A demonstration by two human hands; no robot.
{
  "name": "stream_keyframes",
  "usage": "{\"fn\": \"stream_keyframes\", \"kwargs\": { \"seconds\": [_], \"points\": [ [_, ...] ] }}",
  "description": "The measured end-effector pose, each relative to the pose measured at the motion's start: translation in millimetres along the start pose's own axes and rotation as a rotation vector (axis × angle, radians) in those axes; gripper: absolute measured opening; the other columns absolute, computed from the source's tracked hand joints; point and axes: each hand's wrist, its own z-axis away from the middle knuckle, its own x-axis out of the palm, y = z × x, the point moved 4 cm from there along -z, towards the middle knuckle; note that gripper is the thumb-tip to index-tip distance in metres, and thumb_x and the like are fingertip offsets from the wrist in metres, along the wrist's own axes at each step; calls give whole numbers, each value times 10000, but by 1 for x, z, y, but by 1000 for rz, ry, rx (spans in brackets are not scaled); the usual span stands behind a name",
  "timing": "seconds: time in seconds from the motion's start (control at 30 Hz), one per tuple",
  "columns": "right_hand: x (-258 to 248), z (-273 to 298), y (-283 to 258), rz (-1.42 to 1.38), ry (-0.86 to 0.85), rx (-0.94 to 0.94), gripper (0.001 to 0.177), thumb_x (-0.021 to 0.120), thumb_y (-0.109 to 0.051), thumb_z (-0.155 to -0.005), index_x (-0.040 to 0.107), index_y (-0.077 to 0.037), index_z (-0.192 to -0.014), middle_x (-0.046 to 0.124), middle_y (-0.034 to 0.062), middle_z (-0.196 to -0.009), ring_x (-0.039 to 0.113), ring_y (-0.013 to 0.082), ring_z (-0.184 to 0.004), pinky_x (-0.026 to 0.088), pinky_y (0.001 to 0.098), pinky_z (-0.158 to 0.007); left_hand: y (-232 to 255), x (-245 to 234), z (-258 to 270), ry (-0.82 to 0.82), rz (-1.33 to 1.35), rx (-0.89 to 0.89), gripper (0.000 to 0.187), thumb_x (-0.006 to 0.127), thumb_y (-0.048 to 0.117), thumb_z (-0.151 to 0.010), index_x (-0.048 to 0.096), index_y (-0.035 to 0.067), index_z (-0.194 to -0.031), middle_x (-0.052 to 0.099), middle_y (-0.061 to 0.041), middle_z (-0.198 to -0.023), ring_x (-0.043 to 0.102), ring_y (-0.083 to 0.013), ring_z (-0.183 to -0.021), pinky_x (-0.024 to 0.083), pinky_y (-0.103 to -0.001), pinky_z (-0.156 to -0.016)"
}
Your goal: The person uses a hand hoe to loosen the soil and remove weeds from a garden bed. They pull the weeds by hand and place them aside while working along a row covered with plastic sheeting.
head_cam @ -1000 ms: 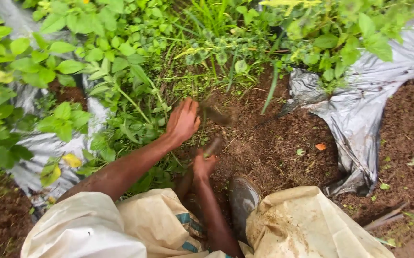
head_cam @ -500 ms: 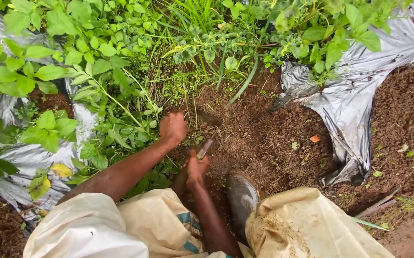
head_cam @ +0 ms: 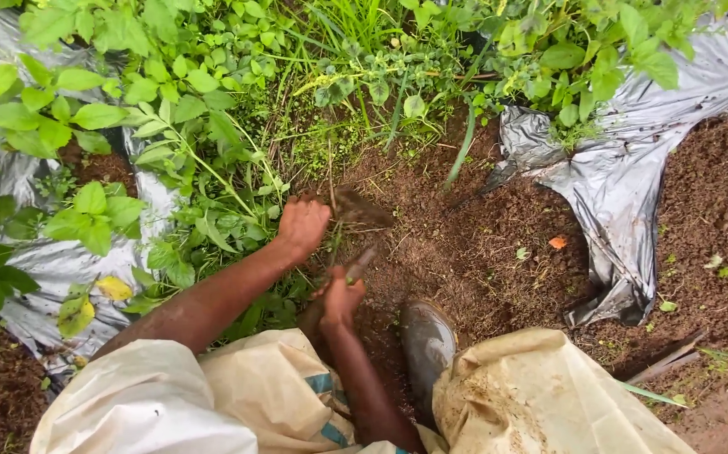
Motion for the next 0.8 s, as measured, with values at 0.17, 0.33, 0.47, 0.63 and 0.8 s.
{"fn": "stream_keyframes", "kwargs": {
  "seconds": [0.17,0.33,0.47,0.63,0.8],
  "points": [
    [-12,-25,-37,-80,88,-97,143,653,-112,-870,562,-58,-966,563,12,-585,555,135,-426,555,313,-418,-13,2,4,8,109,-53,162,629,43,-885,790,29,-867,766,-180,-824,754,-332,-779,554,-457,-795],
    [14,57,-41,106,-122,66,79,617,-114,-930,581,-44,-938,526,3,-596,506,105,-449,536,258,-445,-24,-11,2,-36,498,-196,214,540,80,-977,730,37,-891,736,-179,-775,738,-324,-669,604,-445,-760],
    [7,13,15,53,-102,90,118,680,-93,-822,586,-58,-884,537,18,-551,528,132,-407,541,318,-397,-24,-17,13,-16,148,-28,250,573,7,-916,757,38,-750,714,-148,-643,737,-305,-609,599,-438,-678],
    [-10,-24,-30,-70,-17,-65,181,685,-105,-853,559,-66,-977,579,26,-609,563,130,-435,552,299,-410,-44,8,15,-40,118,-100,286,574,-4,-887,755,55,-674,694,-137,-577,727,-278,-550,574,-432,-531],
    [-29,-39,0,-66,161,-47,124,618,-189,-893,558,-103,-959,538,3,-569,597,152,-402,569,322,-426,-39,-3,20,-209,260,-169,202,631,-19,-847,766,37,-707,729,-173,-664,759,-357,-666,601,-559,-683]
  ]
}}
